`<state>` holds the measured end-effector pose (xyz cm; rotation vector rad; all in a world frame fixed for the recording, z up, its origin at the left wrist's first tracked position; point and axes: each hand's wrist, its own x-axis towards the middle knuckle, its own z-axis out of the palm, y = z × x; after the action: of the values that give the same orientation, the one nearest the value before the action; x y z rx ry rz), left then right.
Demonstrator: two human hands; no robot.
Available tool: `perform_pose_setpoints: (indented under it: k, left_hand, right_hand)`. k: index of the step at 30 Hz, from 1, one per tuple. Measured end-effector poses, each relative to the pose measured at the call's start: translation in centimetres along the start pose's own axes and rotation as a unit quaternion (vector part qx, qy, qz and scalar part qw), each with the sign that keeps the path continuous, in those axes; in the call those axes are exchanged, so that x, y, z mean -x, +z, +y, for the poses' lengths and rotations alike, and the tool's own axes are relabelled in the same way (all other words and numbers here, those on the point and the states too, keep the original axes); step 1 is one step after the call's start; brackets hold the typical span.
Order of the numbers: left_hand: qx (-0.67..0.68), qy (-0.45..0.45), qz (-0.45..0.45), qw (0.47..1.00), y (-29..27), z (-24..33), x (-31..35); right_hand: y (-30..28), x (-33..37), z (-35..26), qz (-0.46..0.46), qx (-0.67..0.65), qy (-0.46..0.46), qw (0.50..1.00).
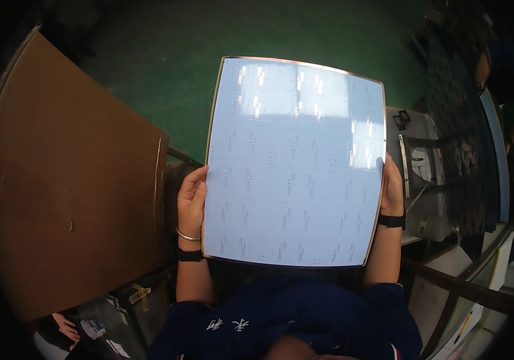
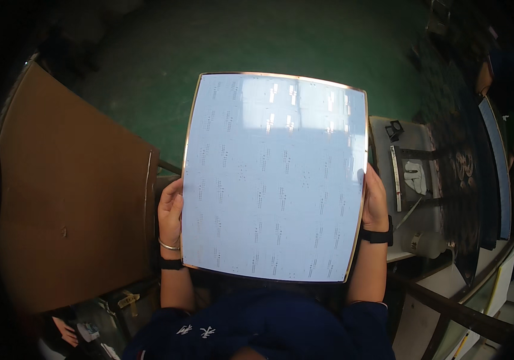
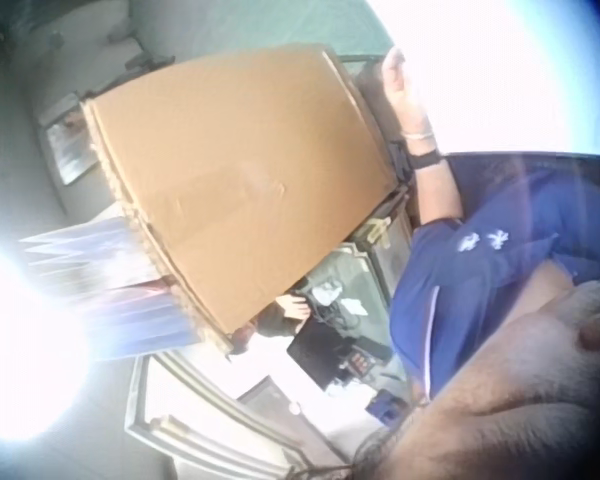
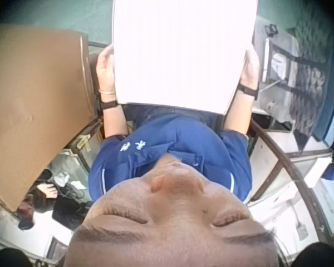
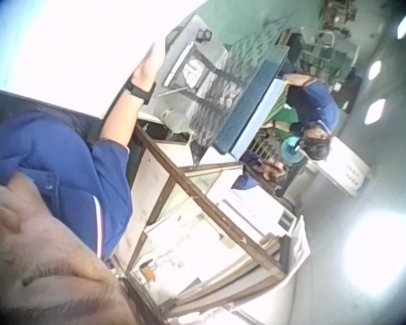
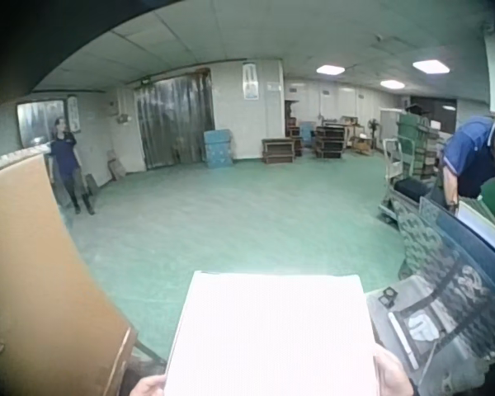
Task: Checking a production requisition form and inspecting individual metal plates from a storage rack in a fabrication facility.
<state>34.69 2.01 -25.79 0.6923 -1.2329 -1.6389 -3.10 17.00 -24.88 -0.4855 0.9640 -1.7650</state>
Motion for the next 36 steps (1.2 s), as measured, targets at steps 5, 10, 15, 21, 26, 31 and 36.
perform_pose_setpoints:
  k: [5,10,15,21,26,31,36]
  left_hand:
    - [0.213,-0.038,-0.036,0.976,2.5,2.3,-0.8]
    - [0.325,-0.065,0.110,0.937,0.7,-1.5,0.5]
    - [0.319,-0.060,0.058,0.944,3.4,-2.7,1.0]
    - [0.253,-0.081,0.045,0.963,0.0,-2.1,0.7]
    - [0.188,-0.107,0.055,0.975,-1.7,-1.4,0.7]
    - [0.170,-0.114,0.054,0.977,-1.6,-1.1,0.4]
    - [0.160,-0.094,0.073,0.980,-1.5,-1.1,0.3]
  right_hand:
    - [0.1,-0.5,1.1,-0.036,-0.004,0.008,0.999]
    - [1.8,-1.5,4.4,0.007,-0.134,-0.052,0.990]
    - [4.2,0.1,6.7,-0.048,-0.124,-0.018,0.991]
    - [1.4,0.5,0.6,0.080,-0.132,-0.134,0.979]
    - [-1.1,2.1,-2.9,0.015,0.119,-0.079,0.990]
    - [0.0,2.1,-3.7,0.020,0.259,-0.051,0.964]
    - [0.3,2.1,-2.6,0.034,0.279,-0.065,0.958]
